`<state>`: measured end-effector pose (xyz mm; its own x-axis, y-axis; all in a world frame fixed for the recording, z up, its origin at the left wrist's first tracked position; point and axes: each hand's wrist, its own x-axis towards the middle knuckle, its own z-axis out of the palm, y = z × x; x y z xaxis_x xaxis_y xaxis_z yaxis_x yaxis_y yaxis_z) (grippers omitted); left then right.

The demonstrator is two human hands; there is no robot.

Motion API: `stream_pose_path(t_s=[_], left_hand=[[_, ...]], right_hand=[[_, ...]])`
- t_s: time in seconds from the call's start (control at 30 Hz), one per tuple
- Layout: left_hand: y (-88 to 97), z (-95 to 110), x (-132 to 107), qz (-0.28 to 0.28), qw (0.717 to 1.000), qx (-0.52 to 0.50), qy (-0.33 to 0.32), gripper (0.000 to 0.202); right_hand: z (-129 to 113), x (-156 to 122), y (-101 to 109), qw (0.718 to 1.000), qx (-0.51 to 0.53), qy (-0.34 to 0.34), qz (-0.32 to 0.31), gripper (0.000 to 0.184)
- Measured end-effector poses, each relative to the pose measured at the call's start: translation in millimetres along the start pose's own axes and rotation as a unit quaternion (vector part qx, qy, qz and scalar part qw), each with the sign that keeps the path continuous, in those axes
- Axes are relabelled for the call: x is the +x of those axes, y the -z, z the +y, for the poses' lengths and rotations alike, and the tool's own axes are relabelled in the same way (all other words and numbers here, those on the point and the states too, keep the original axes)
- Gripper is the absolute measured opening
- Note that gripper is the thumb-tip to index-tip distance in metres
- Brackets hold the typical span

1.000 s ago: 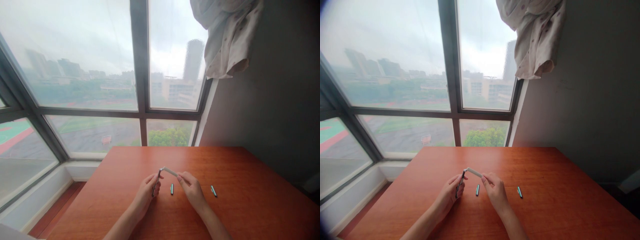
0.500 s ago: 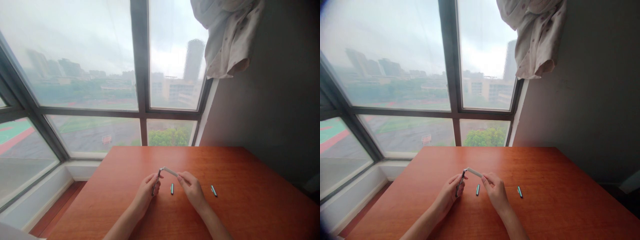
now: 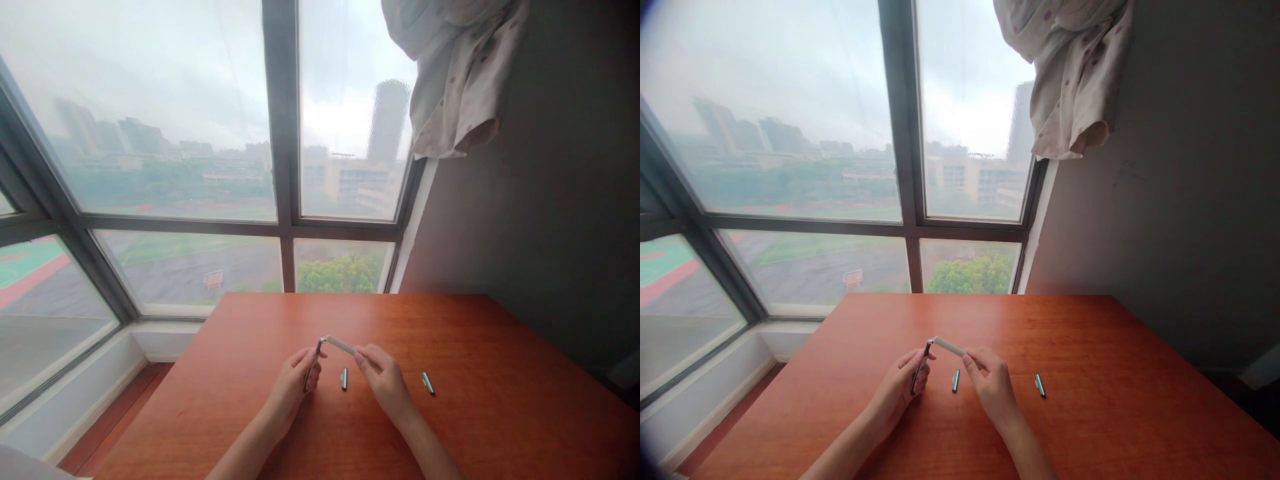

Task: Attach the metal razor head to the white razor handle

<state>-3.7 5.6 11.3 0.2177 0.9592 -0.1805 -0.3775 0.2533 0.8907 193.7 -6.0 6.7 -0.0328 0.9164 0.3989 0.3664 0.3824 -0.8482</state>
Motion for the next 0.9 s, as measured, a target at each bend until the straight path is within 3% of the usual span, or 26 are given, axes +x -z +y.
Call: stream_pose_path(t_s=[0.9], left_hand=[[3.8,-4.9,3.0,0.004,1.0,-0.015,-0.002,0.04]], right_hand=[[-4.2,-0.7,2.6,1.0,-0.019,0.0,-0.001,0.033]])
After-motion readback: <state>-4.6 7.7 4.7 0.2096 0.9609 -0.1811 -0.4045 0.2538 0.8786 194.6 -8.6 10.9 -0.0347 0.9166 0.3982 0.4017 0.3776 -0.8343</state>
